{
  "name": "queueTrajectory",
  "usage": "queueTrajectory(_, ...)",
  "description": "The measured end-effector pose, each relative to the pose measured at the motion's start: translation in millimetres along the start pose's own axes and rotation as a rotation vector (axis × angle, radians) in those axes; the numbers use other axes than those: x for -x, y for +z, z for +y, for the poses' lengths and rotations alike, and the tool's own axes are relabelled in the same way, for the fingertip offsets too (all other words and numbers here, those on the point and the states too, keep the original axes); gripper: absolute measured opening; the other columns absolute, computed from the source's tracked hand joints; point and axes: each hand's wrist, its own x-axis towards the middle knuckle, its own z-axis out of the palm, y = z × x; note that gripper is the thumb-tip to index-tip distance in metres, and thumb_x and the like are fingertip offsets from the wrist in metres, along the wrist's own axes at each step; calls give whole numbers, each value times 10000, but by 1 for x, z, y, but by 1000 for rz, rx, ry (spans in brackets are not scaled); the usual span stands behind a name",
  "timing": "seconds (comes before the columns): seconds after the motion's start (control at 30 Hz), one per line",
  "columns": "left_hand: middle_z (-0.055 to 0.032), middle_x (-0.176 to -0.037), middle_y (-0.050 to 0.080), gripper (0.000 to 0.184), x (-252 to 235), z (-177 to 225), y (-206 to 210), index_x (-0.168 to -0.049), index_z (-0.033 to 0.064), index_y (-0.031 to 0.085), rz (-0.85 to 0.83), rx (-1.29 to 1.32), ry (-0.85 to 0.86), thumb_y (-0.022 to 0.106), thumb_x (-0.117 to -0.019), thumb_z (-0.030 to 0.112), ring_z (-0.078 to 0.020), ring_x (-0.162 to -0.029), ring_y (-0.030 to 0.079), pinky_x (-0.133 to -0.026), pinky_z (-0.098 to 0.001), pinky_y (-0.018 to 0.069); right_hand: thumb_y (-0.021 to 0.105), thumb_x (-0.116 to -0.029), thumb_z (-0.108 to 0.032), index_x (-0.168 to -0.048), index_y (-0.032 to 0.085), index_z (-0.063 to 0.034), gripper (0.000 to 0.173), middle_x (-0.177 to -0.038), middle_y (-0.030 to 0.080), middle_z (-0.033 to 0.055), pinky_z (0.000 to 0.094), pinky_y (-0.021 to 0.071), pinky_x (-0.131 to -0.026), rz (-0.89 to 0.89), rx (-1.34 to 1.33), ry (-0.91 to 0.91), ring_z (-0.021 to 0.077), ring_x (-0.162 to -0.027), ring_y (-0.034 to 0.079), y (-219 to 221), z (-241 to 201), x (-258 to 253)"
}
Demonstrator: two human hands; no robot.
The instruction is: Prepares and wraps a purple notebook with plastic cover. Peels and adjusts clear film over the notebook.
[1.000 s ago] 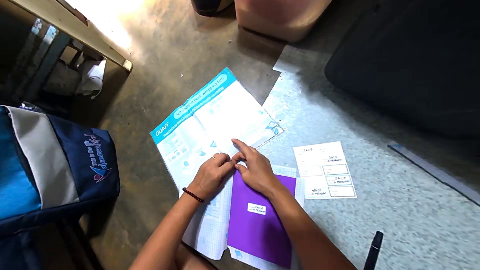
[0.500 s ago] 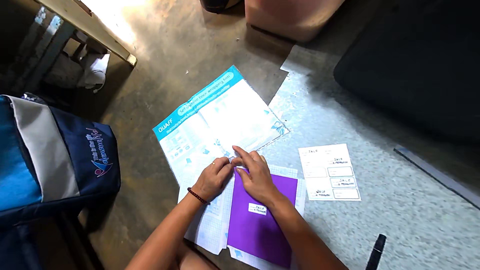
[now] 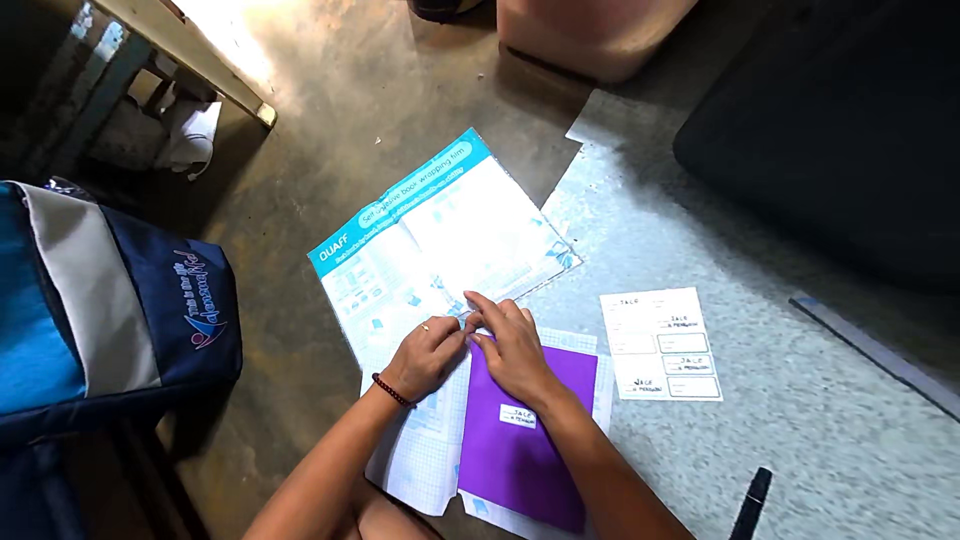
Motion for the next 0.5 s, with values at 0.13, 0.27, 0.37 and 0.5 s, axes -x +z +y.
queueTrajectory(0.13, -170, -968, 688, 124, 9, 6, -5, -956, 15, 709, -9, -62, -63, 586, -949, 25, -257, -902, 672, -857, -301, 549, 592, -913, 7, -1368, 619, -57, 460, -947, 728, 21, 507, 429, -870, 2, 1, -9, 259, -886, 614, 0, 0, 0)
queueTrajectory(0.27, -163, -1056, 723, 147, 20, 13, -14, -973, 29, 722, -3, -113, -75, 578, -949, 36, -259, -928, 685, -849, -306, 549, 579, -920, -2, -1345, 644, -66, 434, -948, 727, 18, 508, 423, -873, -10, 11, -12, 259, -899, 615, -1, 0, 0)
queueTrajectory(0.37, -169, -1086, 730, 154, 26, 17, -20, -962, 16, 714, -18, -96, -105, 563, -937, 21, -269, -931, 696, -832, -326, 558, 568, -920, 1, -1312, 670, -67, 411, -941, 726, 15, 507, 422, -865, -14, 17, -28, 256, -901, 618, -1, 0, 0)
queueTrajectory(0.5, -195, -1089, 724, 145, 35, 27, -31, -934, -15, 698, -46, -30, -160, 554, -935, -4, -285, -962, 711, -877, -336, 572, 556, -925, 7, -1244, 724, -79, 371, -963, 744, 41, 520, 425, -859, -9, 33, -63, 289, -926, 633, -1, 2, 2)
